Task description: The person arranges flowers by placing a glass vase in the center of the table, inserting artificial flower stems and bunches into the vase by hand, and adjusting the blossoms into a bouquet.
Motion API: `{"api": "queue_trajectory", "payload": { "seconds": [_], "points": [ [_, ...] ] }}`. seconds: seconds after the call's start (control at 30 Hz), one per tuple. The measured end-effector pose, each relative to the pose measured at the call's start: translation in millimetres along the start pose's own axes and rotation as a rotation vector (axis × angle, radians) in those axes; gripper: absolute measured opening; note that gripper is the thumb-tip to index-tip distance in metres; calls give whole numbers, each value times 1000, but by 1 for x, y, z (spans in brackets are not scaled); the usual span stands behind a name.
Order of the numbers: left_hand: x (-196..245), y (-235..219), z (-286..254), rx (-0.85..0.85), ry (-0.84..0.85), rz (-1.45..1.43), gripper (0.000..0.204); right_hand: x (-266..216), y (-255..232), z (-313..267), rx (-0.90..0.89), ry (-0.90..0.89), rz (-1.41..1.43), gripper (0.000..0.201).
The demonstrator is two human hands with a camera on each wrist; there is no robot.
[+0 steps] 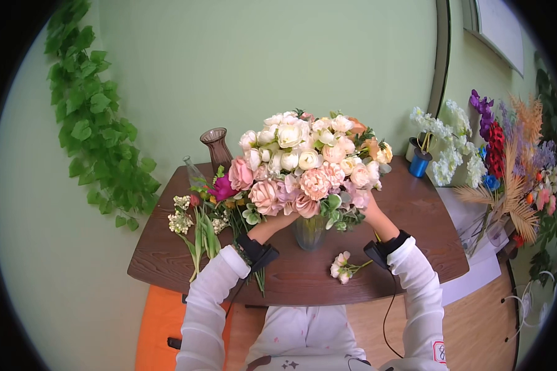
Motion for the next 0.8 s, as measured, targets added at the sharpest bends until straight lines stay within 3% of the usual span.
{"api": "queue_trajectory", "payload": {
  "seconds": [0.13,0.2,0.33,0.37,0.43,0.5,0.57,0.67,0.73,0.77,0.8],
  "points": [
    [5,3,14,-4,-10,-26,45,-2,9,5,25,-121,262,63],
    [13,2,22,-6,-14,-38,45,-17,11,1,-38,-159,-172,60],
    [16,1,16,-7,-15,-55,45,-88,25,-4,-103,-270,-255,44],
    [16,2,12,-8,-12,-61,45,-86,15,-6,-99,-271,-259,44],
    [13,1,9,-12,-10,-74,45,-58,-27,-9,27,28,-120,36],
    [14,-3,-2,-6,-8,-87,45,-68,-67,-8,355,4,133,34],
    [14,-4,-7,0,-3,-99,44,-121,-78,-7,542,-81,-151,39],
    [14,-9,-10,-2,-10,-114,44,-165,-65,19,503,-140,-295,46],
    [18,-7,7,-7,-24,-124,44,-169,-43,46,212,-190,-271,50],
    [21,-5,28,-8,-33,-129,44,-166,-43,54,210,-186,-266,50],
    [30,-11,43,-4,-40,-131,44,-159,-32,64,63,-158,-288,47]
  ]
}}
Point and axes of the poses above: each hand's wrist, its own z-axis towards the middle knuckle, its own y-axis out of the palm, x = y × z, the point moved 8 cm from there along z, towards the middle knuckle, and after that the axes turned 7 degrees about -y, right-handed, at the moved point
